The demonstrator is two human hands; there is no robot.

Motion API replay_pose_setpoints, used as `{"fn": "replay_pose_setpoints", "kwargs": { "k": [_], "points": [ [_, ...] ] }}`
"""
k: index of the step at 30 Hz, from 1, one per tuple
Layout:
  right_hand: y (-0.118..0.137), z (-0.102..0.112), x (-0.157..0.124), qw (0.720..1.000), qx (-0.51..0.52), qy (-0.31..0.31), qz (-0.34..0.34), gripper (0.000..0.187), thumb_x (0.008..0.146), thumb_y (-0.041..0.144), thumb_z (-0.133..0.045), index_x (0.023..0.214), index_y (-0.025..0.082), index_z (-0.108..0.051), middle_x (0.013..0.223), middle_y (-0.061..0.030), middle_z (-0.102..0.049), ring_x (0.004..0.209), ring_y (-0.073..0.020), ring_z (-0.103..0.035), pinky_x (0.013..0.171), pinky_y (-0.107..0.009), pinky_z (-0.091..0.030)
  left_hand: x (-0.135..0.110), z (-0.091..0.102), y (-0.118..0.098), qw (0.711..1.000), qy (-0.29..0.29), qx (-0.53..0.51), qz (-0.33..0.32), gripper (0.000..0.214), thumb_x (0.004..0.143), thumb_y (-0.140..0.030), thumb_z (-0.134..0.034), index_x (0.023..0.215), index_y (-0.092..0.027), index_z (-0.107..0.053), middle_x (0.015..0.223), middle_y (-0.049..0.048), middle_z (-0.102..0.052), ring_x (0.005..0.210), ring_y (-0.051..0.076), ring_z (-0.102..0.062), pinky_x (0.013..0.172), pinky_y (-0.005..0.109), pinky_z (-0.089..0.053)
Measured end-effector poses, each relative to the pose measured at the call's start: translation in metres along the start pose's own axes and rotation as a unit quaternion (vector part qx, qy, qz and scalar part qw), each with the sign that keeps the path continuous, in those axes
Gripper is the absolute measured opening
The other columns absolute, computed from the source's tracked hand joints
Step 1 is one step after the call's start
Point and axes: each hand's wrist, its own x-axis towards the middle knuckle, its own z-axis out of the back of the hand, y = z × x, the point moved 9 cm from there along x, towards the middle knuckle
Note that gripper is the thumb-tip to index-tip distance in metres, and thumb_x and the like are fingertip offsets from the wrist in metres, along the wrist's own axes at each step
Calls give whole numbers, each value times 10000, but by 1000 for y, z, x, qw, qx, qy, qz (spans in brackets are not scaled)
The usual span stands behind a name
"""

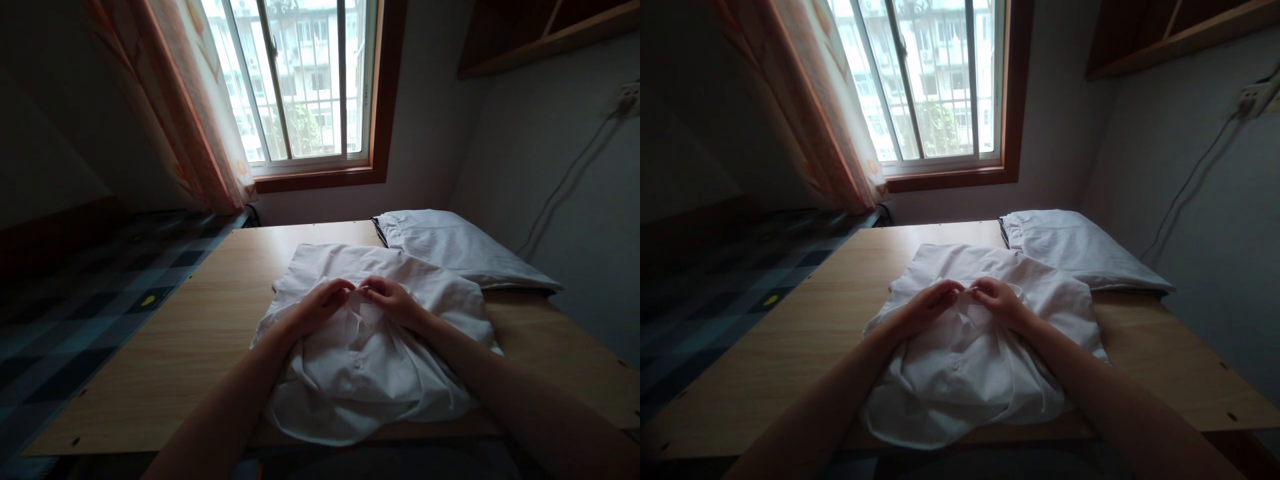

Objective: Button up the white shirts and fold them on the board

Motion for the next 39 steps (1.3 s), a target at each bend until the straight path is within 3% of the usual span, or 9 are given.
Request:
{"fn": "replay_pose_setpoints", "kwargs": {
  "k": [6, 11, 20, 26, 31, 39],
  "points": [
    [-6, 2, 1, 997, 62, -29, -36, 249, 771, 436, -675, 815, 191, -669, 789, -17, -669, 758, -180, -594, 712, -297, -451, 2, 3, 3, 999, -6, -37, -5, 258, 926, -330, -526, 1077, -167, -657, 1040, 74, -712, 911, 178, -648, 824, 270, -524],
    [-7, 3, 0, 995, 80, -36, -53, 264, 747, 439, -710, 800, 183, -676, 785, -19, -662, 757, -174, -587, 713, -292, -446, 2, 2, 5, 1000, -1, -16, 19, 259, 921, -350, -539, 1047, -162, -665, 914, 48, -708, 800, 160, -624, 717, 247, -510],
    [-2, -5, -3, 993, 88, 33, -73, 341, 731, 510, -725, 781, 176, -681, 734, 1, -635, 700, -145, -536, 660, -264, -414, 0, -8, 2, 999, 45, 1, 3, 247, 896, -341, -585, 1050, -166, -667, 888, 37, -704, 759, 150, -608, 711, 245, -480],
    [-7, -8, -5, 991, 66, 77, -89, 306, 767, 481, -711, 815, 179, -706, 733, 5, -641, 692, -138, -542, 635, -247, -398, 0, -12, -1, 998, 52, 42, -14, 149, 881, -313, -601, 880, -178, -662, 784, 4, -660, 694, 127, -575, 643, 216, -441],
    [-11, -10, -2, 988, 90, 89, -91, 296, 785, 462, -707, 875, 180, -696, 817, -7, -661, 768, -150, -574, 688, -251, -424, 2, -6, -3, 999, -7, 52, -9, 179, 898, -333, -588, 847, -175, -654, 765, 6, -658, 678, 121, -563, 639, 211, -427],
    [-3, -6, 1, 980, 181, 18, -87, 340, 684, 468, -788, 841, 196, -655, 837, 5, -646, 790, -149, -580, 755, -273, -442, 3, 5, -16, 993, -90, 71, 21, 166, 870, -293, -622, 757, -178, -586, 648, -39, -594, 589, 92, -503, 574, 191, -372]
  ]
}}
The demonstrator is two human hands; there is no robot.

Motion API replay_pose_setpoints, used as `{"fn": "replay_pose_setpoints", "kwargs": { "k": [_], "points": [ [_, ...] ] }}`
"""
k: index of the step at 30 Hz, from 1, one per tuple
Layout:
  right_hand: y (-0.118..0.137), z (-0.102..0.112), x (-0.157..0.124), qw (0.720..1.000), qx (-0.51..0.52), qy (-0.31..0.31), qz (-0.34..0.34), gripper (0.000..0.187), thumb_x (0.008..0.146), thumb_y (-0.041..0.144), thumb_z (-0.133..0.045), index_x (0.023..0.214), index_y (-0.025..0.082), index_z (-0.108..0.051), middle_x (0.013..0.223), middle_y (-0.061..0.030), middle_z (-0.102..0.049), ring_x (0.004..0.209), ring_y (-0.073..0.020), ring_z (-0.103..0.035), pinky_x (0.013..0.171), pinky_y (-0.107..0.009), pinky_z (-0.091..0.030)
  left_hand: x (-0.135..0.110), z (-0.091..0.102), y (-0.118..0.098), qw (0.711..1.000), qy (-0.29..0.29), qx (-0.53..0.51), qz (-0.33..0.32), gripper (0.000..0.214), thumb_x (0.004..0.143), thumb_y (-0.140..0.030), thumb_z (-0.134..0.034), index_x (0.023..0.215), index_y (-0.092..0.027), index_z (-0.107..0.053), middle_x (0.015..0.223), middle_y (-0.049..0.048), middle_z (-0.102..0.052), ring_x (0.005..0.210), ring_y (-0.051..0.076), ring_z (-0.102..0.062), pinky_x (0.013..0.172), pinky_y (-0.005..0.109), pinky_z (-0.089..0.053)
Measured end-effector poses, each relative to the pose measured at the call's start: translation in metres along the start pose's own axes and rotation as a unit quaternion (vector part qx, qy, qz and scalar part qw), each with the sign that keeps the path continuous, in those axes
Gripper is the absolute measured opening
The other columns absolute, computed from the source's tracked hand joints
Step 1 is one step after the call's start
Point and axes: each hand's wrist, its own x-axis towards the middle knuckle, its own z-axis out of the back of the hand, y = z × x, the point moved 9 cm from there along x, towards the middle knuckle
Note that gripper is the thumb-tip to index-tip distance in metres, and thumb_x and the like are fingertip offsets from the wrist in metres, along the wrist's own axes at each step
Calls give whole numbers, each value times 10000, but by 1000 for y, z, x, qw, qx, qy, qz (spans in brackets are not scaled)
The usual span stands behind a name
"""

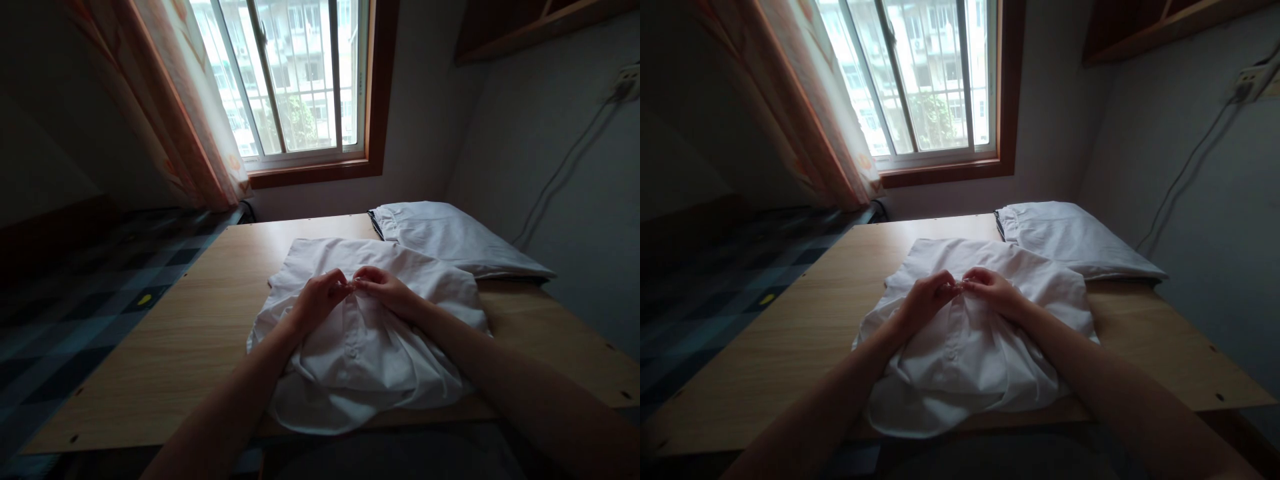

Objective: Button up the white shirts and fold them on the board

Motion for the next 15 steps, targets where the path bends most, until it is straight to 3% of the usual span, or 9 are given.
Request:
{"fn": "replay_pose_setpoints", "kwargs": {
  "k": [6, 15],
  "points": [
    [0, -2, -3, 998, 64, -7, -21, 329, 660, 447, -813, 815, 203, -655, 816, 13, -637, 766, -137, -572, 735, -257, -444, 2, 0, -3, 1000, -17, -8, 6, 192, 874, -348, -625, 785, -178, -630, 649, -33, -617, 595, 97, -519, 578, 195, -383],
    [-14, -3, -6, 983, 166, -24, -77, 345, 638, 397, -842, 865, 209, -661, 811, 6, -662, 733, -143, -594, 695, -256, -472, 4, -1, 15, 985, -73, -137, 75, 295, 811, -462, -658, 795, -168, -673, 666, -18, -618, 613, 114, -503, 569, 214, -393]
  ]
}}
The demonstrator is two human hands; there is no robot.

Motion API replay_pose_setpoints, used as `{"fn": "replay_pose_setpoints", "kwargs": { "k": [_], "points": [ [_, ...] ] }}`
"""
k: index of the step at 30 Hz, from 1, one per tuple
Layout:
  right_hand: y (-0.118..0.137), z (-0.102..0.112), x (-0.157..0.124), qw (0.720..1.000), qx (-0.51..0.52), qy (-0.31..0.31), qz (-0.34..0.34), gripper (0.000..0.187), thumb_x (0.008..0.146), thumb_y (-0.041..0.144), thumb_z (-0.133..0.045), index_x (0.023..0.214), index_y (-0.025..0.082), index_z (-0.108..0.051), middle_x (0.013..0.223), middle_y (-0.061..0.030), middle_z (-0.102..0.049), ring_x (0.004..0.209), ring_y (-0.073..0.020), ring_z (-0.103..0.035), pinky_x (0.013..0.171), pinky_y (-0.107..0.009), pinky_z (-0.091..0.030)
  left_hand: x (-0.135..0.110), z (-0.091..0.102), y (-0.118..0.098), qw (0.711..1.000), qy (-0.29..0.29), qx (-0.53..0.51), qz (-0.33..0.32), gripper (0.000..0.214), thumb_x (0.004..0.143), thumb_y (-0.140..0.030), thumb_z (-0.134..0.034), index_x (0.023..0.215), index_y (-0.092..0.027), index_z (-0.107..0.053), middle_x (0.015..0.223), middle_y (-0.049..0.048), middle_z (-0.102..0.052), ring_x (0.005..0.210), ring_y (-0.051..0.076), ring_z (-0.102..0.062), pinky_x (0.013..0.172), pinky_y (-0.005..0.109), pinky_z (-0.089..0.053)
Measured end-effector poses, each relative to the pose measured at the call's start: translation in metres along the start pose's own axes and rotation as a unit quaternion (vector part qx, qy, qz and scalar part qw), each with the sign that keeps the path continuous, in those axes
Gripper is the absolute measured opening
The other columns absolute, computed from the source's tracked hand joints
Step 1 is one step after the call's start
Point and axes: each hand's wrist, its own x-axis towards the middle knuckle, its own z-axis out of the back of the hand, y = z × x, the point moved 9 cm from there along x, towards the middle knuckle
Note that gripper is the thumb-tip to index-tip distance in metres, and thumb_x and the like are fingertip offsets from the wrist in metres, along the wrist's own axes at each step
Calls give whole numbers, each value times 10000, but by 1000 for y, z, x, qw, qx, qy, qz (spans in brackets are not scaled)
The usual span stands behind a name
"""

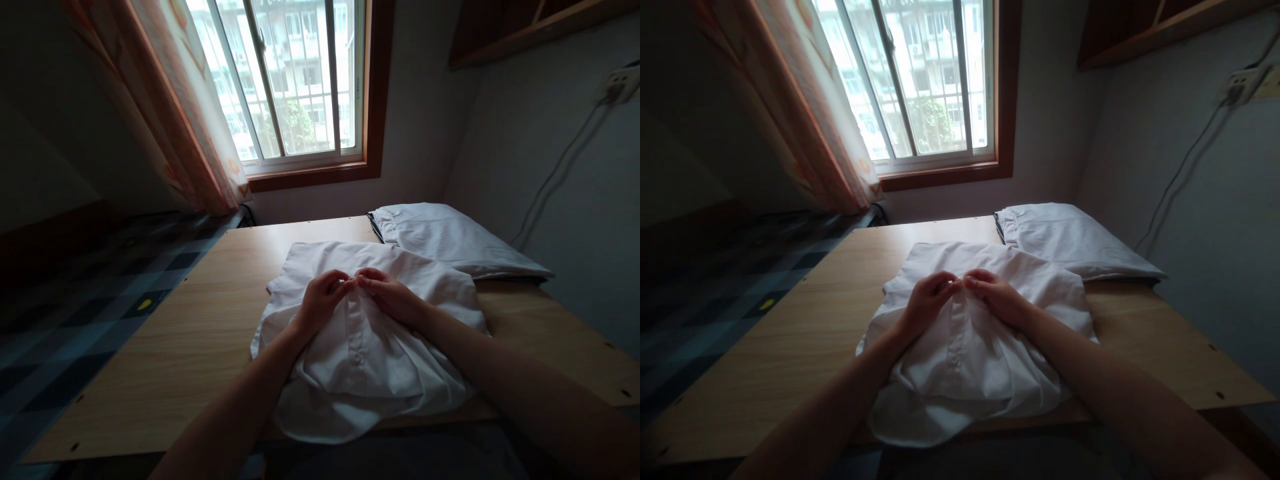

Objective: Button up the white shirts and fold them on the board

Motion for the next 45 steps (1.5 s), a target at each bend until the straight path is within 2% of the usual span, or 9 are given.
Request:
{"fn": "replay_pose_setpoints", "kwargs": {
  "k": [10, 14, 17, 20, 23, 27, 32, 38, 45],
  "points": [
    [3, -10, -4, 996, 77, -30, 15, 344, 669, 432, -805, 835, 238, -575, 760, 19, -622, 700, -157, -581, 683, -287, -490, 4, 2, 6, 992, -26, -107, 68, 468, 759, -618, -653, 665, -179, -521, 623, -39, -492, 592, 99, -416, 539, 215, -353],
    [31, 18, -1, 990, 47, -80, 105, 320, 719, 481, -757, 843, 256, -566, 782, 24, -614, 717, -154, -576, 685, -287, -478, 8, 44, 17, 981, -128, -130, 60, 466, 799, -640, -606, 717, -196, -489, 648, -44, -472, 574, 96, -402, 545, 216, -357],
    [53, 44, -2, 977, 12, -142, 161, 335, 700, 464, -782, 860, 253, -578, 795, 17, -607, 711, -146, -552, 660, -277, -455, 10, 84, 14, 980, -199, 2, 12, 385, 851, -565, -585, 740, -202, -519, 622, -45, -459, 564, 109, -410, 554, 227, -345],
    [66, 61, -4, 959, -36, -197, 201, 348, 719, 507, -748, 868, 252, -563, 781, 13, -594, 696, -147, -526, 619, -276, -418, 11, 98, 3, 956, -192, 221, -13, 252, 878, -435, -596, 768, -209, -581, 604, -28, -485, 594, 146, -474, 609, 252, -376],
    [65, 64, -5, 952, -71, -220, 201, 343, 741, 515, -714, 876, 245, -553, 767, 16, -578, 672, -138, -503, 574, -261, -379, 8, 83, -20, 924, -151, 344, -72, 87, 862, -279, -607, 864, -205, -653, 846, 60, -631, 853, 226, -586, 814, 334, -450],
    [62, 63, -4, 951, -85, -227, 192, 336, 750, 510, -697, 890, 236, -562, 790, 7, -595, 680, -140, -507, 558, -257, -364, -10, 34, -61, 937, -28, 286, -199, 146, 918, -210, -525, 978, -204, -658, 1068, 82, -666, 1030, 229, -595, 957, 382, -448],
    [64, 67, -2, 955, -48, -226, 186, 314, 722, 474, -729, 874, 242, -580, 795, 11, -611, 708, -147, -533, 611, -275, -406, -29, -8, -55, 960, 132, 197, -151, 221, 985, -271, -432, 1093, -194, -609, 1010, 77, -708, 909, 200, -652, 836, 333, -508],
    [78, 71, 0, 957, 15, -199, 210, 277, 668, 390, -778, 800, 234, -592, 743, 29, -610, 666, -127, -549, 624, -261, -462, -23, -3, -39, 977, 151, 130, -72, 262, 984, -297, -400, 1089, -210, -624, 1057, 58, -714, 951, 191, -655, 840, 294, -529],
    [80, 72, 0, 961, 80, -172, 200, 159, 690, 275, -764, 772, 221, -638, 734, 34, -628, 644, -109, -560, 606, -238, -466, -19, 9, -53, 962, 121, 180, -169, 195, 957, -235, -499, 1074, -203, -652, 956, 33, -710, 842, 148, -654, 752, 250, -528]
  ]
}}
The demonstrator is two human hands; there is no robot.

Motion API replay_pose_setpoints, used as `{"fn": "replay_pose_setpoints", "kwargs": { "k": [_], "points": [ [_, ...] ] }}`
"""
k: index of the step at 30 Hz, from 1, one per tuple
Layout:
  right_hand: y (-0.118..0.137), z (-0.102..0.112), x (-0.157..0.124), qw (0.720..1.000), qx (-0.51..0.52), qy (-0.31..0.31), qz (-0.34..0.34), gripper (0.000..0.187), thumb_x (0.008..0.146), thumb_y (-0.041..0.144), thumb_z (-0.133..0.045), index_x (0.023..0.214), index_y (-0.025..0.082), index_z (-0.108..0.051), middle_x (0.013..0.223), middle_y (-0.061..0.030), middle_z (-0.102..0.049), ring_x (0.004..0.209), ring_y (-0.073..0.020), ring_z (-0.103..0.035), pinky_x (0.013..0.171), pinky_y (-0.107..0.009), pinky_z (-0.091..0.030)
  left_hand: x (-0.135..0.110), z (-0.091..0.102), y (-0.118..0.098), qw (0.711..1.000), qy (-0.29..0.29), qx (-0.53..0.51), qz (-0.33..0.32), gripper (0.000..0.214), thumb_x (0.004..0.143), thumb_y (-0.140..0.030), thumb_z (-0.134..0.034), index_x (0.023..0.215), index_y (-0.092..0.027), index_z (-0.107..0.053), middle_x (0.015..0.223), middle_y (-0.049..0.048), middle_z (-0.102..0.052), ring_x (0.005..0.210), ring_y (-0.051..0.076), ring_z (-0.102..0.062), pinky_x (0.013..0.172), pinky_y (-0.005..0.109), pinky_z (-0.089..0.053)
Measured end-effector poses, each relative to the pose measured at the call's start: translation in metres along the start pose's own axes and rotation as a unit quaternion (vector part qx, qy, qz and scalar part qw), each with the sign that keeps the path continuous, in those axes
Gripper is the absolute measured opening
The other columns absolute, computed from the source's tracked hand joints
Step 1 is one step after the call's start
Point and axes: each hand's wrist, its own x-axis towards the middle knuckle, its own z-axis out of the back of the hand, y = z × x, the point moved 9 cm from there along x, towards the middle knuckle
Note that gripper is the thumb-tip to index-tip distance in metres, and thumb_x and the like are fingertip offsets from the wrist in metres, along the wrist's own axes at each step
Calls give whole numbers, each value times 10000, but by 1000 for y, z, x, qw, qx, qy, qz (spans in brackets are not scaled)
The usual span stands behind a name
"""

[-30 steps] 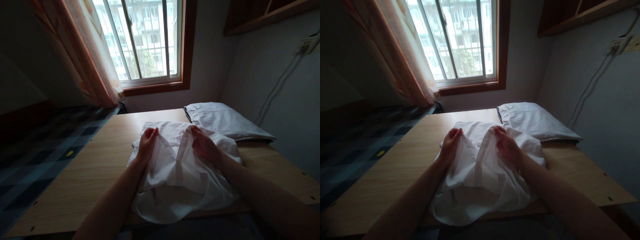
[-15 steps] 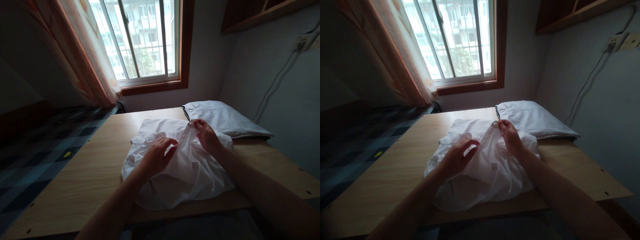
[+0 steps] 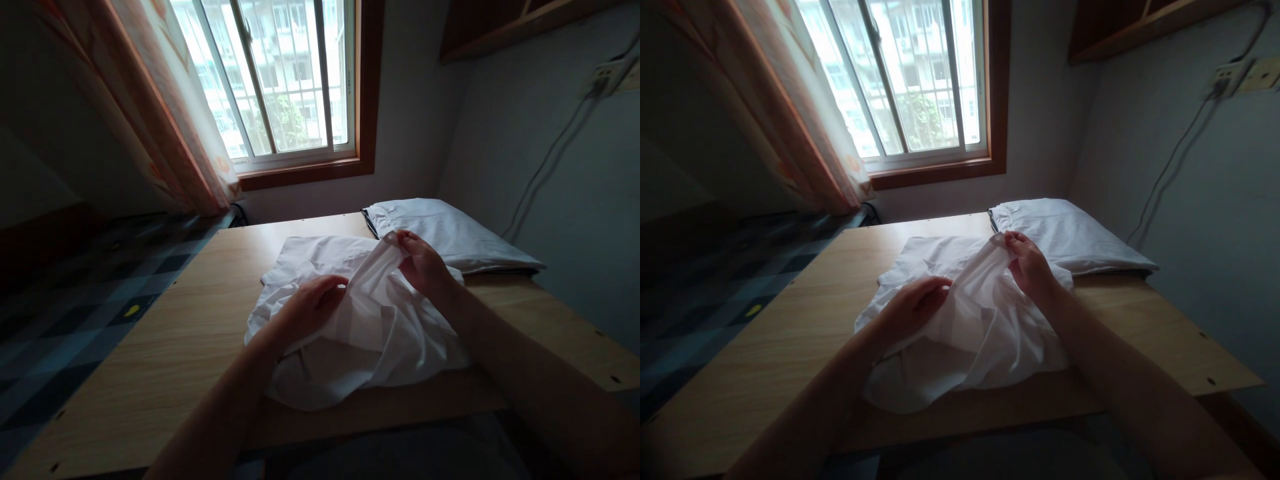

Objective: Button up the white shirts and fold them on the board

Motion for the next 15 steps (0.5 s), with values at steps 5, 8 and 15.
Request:
{"fn": "replay_pose_setpoints", "kwargs": {
  "k": [5, 8, 15],
  "points": [
    [-10, 2, -1, 998, -3, 1, -57, 169, 679, 268, -757, 788, 220, -637, 751, 35, -639, 663, -117, -570, 621, -241, -477, -3, 3, -2, 995, -36, 74, -57, 185, 964, -248, -534, 1084, -207, -668, 935, 39, -697, 789, 136, -656, 710, 246, -524],
    [-19, 2, -3, 996, -22, 19, -89, 199, 670, 280, -769, 800, 212, -635, 764, 30, -648, 670, -122, -578, 635, -253, -484, -5, 8, -2, 990, -88, 84, -65, 153, 953, -259, -568, 1044, -201, -676, 877, 31, -695, 746, 129, -649, 670, 237, -513],
    [1, 5, -9, 956, -287, -15, 58, 270, 774, 386, -695, 984, 225, -643, 949, -40, -689, 848, -204, -639, 762, -361, -518, -5, 11, 3, 985, -168, 8, -23, 31, 872, -200, -673, 868, -180, -696, 752, 12, -696, 645, 120, -614, 603, 230, -487]
  ]
}}
